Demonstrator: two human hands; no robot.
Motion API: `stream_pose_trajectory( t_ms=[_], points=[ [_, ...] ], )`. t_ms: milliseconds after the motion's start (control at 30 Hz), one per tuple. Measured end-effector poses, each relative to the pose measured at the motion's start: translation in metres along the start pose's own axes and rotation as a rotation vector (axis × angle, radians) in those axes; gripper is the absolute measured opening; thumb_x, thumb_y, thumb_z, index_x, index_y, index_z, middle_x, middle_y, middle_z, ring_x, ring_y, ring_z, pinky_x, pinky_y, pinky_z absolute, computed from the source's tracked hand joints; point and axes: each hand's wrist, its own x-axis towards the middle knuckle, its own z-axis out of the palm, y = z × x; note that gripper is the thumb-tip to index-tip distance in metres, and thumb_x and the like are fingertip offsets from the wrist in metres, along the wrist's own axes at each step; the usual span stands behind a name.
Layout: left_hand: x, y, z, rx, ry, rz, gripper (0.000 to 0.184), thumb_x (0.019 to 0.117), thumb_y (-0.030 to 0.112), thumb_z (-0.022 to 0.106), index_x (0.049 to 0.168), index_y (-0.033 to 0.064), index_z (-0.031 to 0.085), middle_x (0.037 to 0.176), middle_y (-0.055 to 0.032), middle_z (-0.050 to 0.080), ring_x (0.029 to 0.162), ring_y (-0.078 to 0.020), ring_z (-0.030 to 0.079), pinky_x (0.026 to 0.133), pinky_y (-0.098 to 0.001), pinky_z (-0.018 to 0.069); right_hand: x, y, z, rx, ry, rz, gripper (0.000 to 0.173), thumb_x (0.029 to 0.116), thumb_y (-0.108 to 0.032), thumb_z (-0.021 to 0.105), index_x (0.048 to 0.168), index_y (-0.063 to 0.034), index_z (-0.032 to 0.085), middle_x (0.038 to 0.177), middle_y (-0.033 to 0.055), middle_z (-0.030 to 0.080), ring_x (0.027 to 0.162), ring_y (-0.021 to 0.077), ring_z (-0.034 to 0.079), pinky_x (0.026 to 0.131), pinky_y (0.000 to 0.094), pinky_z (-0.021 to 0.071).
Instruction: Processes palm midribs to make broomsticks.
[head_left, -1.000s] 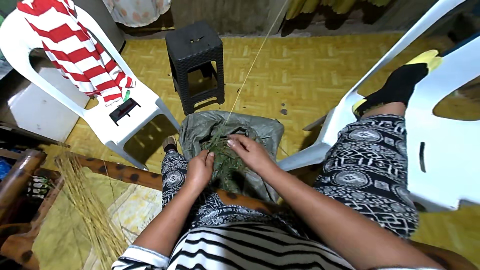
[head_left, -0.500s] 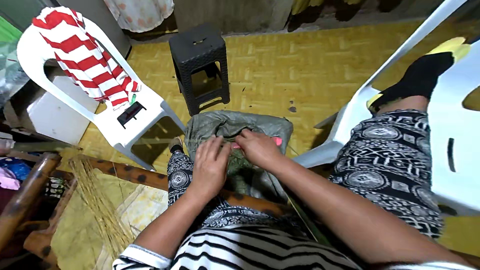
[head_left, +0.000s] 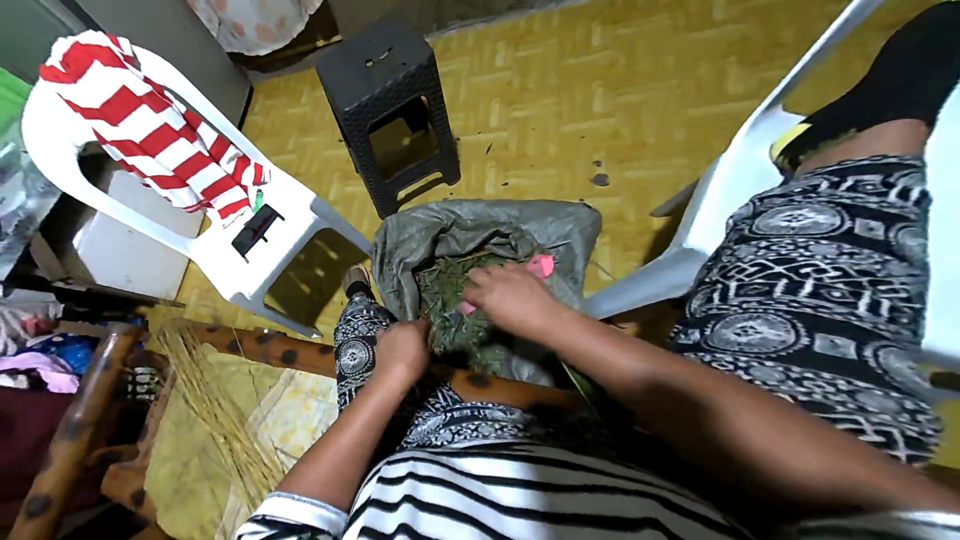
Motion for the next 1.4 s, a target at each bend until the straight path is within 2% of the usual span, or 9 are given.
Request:
stream_pose_trajectory(
  t_ms=[133, 233, 300, 400, 567, 733, 900, 1100, 1400],
  points=[
    [0.01, -0.007, 0.003, -0.275, 0.013, 0.015, 0.039, 0.1117, 0.025, 0.043, 0.131, -0.0009, 0.065, 0.121, -0.023, 0.069, 0.115, -0.0342, 0.066, 0.105, -0.0523, 0.048, -0.009, 0.022, -0.016, 0.129, 0.257, 0.06, 0.022, 0.0942, 0.001, 0.068, 0.116, -0.0019, 0.073, 0.114, 0.0262, 0.068, 0.109, 0.0487, 0.065, 0.093, 0.0652, 0.0514],
    [0.016, -0.008, 0.006, -0.402, 0.013, -0.006, 0.035, 0.1117, 0.022, 0.042, 0.124, -0.0011, 0.066, 0.109, -0.0182, 0.069, 0.098, -0.0257, 0.066, 0.094, -0.0446, 0.0513, -0.02, 0.04, -0.029, 0.28, 0.444, 0.332, 0.034, 0.1019, -0.001, 0.056, 0.135, 0.0013, 0.062, 0.122, 0.0306, 0.066, 0.112, 0.0511, 0.065, 0.094, 0.0668, 0.051],
    [0.021, -0.008, 0.011, -0.458, 0.005, -0.029, 0.033, 0.1114, 0.021, 0.043, 0.119, 0.0001, 0.067, 0.1, -0.0134, 0.067, 0.088, -0.0196, 0.063, 0.085, -0.0396, 0.0516, -0.026, 0.049, -0.026, 0.417, 0.409, 0.555, 0.041, 0.1095, -0.018, 0.051, 0.147, -0.0012, 0.052, 0.131, 0.03, 0.063, 0.116, 0.0509, 0.064, 0.096, 0.0689, 0.0482],
    [0.026, -0.004, 0.017, -0.523, -0.027, -0.065, 0.032, 0.1112, 0.021, 0.043, 0.119, 0.0003, 0.067, 0.097, -0.011, 0.066, 0.082, -0.0164, 0.06, 0.081, -0.036, 0.051, -0.032, 0.054, 0.012, 0.53, 0.219, 0.655, 0.056, 0.1092, -0.034, 0.051, 0.154, -0.0018, 0.04, 0.139, 0.0299, 0.058, 0.121, 0.051, 0.061, 0.099, 0.0708, 0.0464],
    [0.032, -0.001, 0.028, -0.547, -0.066, -0.091, 0.032, 0.1113, 0.02, 0.043, 0.12, -0.0004, 0.066, 0.094, -0.0078, 0.068, 0.078, -0.0121, 0.063, 0.077, -0.0317, 0.0528, -0.019, 0.035, 0.039, 0.584, -0.112, 0.557, 0.044, 0.1109, -0.031, 0.046, 0.146, -0.0044, 0.051, 0.144, 0.0236, 0.055, 0.124, 0.0435, 0.061, 0.102, 0.0635, 0.0475],
    [0.029, 0.004, 0.03, -0.416, -0.011, -0.094, 0.034, 0.1105, 0.021, 0.046, 0.126, 0.0001, 0.068, 0.108, -0.0159, 0.072, 0.098, -0.023, 0.069, 0.095, -0.042, 0.0532, -0.016, 0.034, 0.053, 0.461, -0.105, 0.463, 0.045, 0.1112, -0.035, 0.044, 0.147, -0.0096, 0.054, 0.143, 0.022, 0.058, 0.126, 0.0436, 0.06, 0.102, 0.0625, 0.0478],
    [0.028, 0.002, 0.033, -0.377, 0.004, -0.076, 0.034, 0.1103, 0.021, 0.046, 0.126, 0.0005, 0.069, 0.111, -0.0177, 0.072, 0.103, -0.0251, 0.07, 0.098, -0.044, 0.0524, -0.014, 0.032, 0.061, 0.401, -0.091, 0.489, 0.045, 0.1115, -0.033, 0.043, 0.148, -0.0079, 0.054, 0.136, 0.0252, 0.06, 0.122, 0.046, 0.061, 0.099, 0.0624, 0.0493],
    [0.023, -0.002, 0.034, -0.355, 0.007, -0.082, 0.033, 0.1097, 0.02, 0.047, 0.126, 0.0013, 0.069, 0.109, -0.0155, 0.073, 0.099, -0.0222, 0.069, 0.096, -0.0414, 0.0529, -0.012, 0.04, 0.068, 0.349, -0.082, 0.567, 0.044, 0.1116, -0.033, 0.042, 0.143, -0.0075, 0.057, 0.132, 0.0266, 0.062, 0.121, 0.0473, 0.061, 0.099, 0.0641, 0.0481],
    [0.01, -0.022, 0.037, -0.344, -0.033, -0.122, 0.032, 0.1088, 0.019, 0.049, 0.124, 0.0001, 0.069, 0.115, -0.0189, 0.071, 0.107, -0.0269, 0.068, 0.101, -0.0456, 0.0506, -0.014, 0.069, 0.085, 0.33, -0.173, 0.715, 0.045, 0.1118, -0.034, 0.041, 0.142, -0.0058, 0.058, 0.14, 0.0283, 0.058, 0.126, 0.0508, 0.057, 0.101, 0.0697, 0.0436]
  ],
)
